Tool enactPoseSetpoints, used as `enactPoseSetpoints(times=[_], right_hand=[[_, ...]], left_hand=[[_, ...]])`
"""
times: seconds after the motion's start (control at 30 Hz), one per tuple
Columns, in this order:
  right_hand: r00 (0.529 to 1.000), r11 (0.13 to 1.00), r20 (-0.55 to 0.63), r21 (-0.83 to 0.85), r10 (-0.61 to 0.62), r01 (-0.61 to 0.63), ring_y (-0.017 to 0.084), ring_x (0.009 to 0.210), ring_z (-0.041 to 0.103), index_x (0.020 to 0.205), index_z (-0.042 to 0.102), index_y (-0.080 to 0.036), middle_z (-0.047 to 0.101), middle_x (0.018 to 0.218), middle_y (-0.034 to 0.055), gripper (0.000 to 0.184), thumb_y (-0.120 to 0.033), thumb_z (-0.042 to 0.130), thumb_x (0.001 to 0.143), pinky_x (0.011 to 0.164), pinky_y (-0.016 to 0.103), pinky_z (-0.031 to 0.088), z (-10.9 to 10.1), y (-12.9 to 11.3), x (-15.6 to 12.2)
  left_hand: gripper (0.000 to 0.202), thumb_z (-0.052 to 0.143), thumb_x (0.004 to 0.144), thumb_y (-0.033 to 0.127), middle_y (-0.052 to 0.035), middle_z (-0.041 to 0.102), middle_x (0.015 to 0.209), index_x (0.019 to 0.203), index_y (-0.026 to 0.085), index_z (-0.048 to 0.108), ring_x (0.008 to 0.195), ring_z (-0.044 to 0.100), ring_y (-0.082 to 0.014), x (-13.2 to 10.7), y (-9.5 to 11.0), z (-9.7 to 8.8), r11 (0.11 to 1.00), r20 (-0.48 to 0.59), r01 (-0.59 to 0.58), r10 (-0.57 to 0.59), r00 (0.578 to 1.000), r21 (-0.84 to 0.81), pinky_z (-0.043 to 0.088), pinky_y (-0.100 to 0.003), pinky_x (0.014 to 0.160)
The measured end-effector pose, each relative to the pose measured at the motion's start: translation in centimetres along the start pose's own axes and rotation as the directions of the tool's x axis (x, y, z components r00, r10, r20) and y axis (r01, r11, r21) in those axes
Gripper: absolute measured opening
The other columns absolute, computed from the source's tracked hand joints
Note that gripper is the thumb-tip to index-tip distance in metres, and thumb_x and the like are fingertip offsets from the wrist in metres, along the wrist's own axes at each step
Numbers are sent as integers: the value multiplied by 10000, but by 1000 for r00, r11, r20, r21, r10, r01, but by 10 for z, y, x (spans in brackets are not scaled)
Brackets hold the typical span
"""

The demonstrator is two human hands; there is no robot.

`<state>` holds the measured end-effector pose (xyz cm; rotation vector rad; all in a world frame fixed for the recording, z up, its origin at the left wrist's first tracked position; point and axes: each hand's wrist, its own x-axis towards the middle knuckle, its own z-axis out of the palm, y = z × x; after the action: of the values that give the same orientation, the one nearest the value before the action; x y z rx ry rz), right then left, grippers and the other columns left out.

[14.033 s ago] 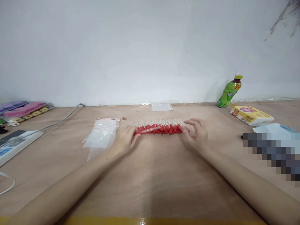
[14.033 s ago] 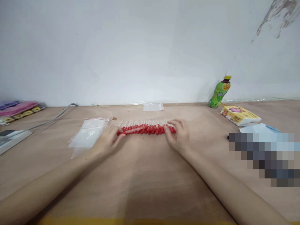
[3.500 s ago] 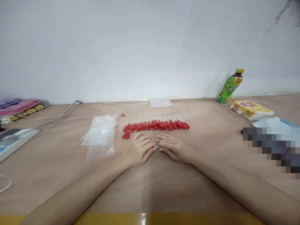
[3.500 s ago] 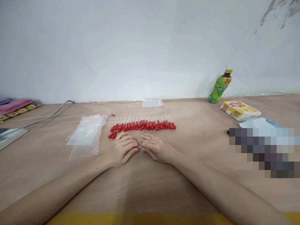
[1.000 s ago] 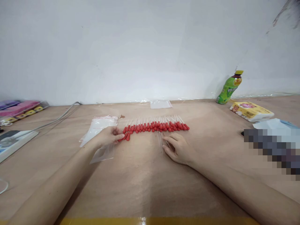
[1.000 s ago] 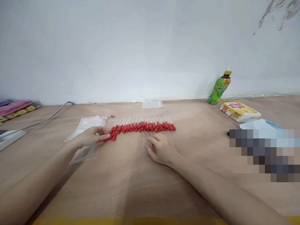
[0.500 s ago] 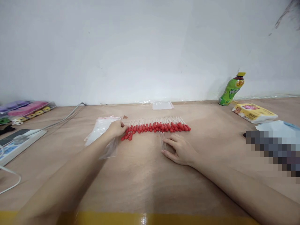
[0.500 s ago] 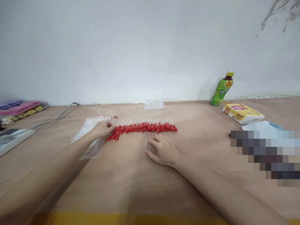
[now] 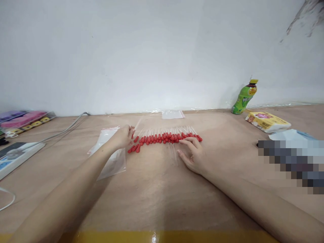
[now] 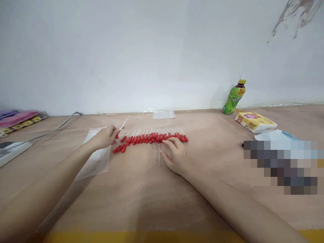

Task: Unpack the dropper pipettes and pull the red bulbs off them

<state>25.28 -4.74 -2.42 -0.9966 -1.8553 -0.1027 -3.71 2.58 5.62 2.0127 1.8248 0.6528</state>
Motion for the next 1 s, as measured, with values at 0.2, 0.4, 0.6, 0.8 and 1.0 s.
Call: enactPoseSetpoints(times=[0.2,0.4,0.6,0.8,1.0], right_hand=[[994,993,40,-67,-97,99,259,1149,438,1304,359,-189,467,1236,130,591,-362,561,777,956,424,385,-7,-1,2],[923,957,286,-56,-258,285,236,1172,446,1215,489,-218,573,1170,85,434,-375,531,812,954,437,370,-7,-3,3],[900,941,304,-33,-312,337,217,1172,459,1147,553,-212,626,1100,64,339,-326,524,829,992,453,344,-2,-5,3],[893,927,257,40,-371,374,192,1114,519,1076,591,-196,655,1042,43,251,-201,494,845,979,419,393,4,-4,1],[882,915,245,79,-403,396,192,1102,529,1097,579,-181,649,1054,53,271,-188,499,838,968,402,424,7,-5,1]], left_hand=[[169,409,864,285,-39,591,834,864,172,535,789,556,-160,-52,19,46,817,-27,-567,572,820,102,432,-287,704],[136,437,877,240,-25,578,820,901,170,551,754,554,-123,-73,19,82,729,-113,-681,684,721,71,455,-241,688],[136,460,867,224,-45,598,853,943,171,560,778,578,-135,-78,18,88,663,-152,-743,746,648,88,477,-259,721],[152,468,862,219,-43,603,873,973,174,562,790,581,-132,-79,22,88,647,-127,-759,761,636,74,487,-256,721],[181,494,853,224,-53,616,980,1011,173,567,903,572,-148,-75,26,91,610,-83,-790,792,605,59,480,-286,814]])
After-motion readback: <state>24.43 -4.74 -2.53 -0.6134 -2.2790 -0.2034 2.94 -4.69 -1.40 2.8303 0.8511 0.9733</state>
